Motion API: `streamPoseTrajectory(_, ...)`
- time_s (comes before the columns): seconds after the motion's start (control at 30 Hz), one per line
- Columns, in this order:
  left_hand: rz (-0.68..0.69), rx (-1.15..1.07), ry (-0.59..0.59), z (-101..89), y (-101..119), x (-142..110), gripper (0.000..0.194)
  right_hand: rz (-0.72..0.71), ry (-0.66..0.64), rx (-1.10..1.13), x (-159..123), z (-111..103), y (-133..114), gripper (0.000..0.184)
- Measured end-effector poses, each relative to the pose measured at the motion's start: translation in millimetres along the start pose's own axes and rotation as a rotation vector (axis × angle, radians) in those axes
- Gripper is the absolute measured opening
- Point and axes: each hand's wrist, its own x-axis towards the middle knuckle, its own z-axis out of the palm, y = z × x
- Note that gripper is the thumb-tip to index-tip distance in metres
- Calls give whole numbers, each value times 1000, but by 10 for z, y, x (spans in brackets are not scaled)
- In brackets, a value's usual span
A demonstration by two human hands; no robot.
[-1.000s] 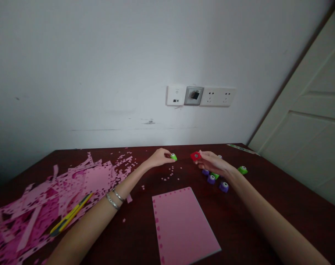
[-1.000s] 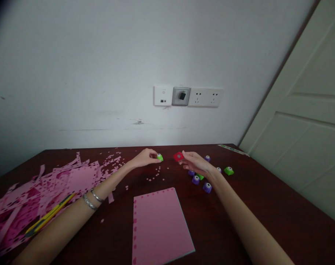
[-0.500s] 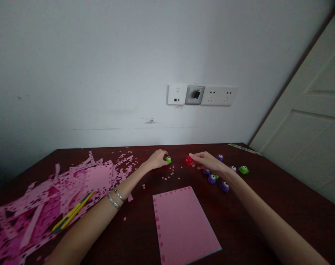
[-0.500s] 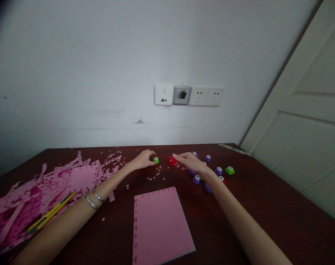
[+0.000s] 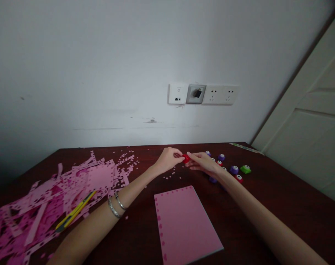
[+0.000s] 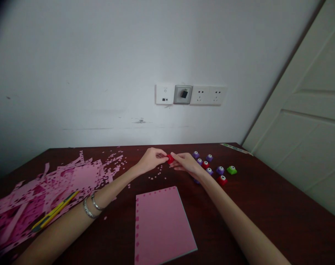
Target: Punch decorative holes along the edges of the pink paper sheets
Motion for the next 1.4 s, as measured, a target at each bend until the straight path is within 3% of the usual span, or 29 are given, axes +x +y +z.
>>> streamPoseTrajectory(0.3,-42,33,-7,-37,-61,12,17,16,-17,54,19,-15,45,37)
streamPoseTrajectory(0.47,-63,-78,-15,-113,-51,32,14,32,-29,112,-2,32,22,37)
streamPoseTrajectory(0.67,58,-85,97,-185,23,-257,11,50,-29,220,-52,242,-62,35)
streamPoseTrajectory(0.87,106,-127,318,-291,76,-550,8,11,-125,312,-24,573,-168,31)
streamPoseTrajectory(1.13,106,30,422,-498,84,-665,7,-36,-172,447,1,925,-133,26)
streamPoseTrajectory(1.4,187,333,319,-628,157,-679,12,-52,-89,515,-45,1047,-81,22)
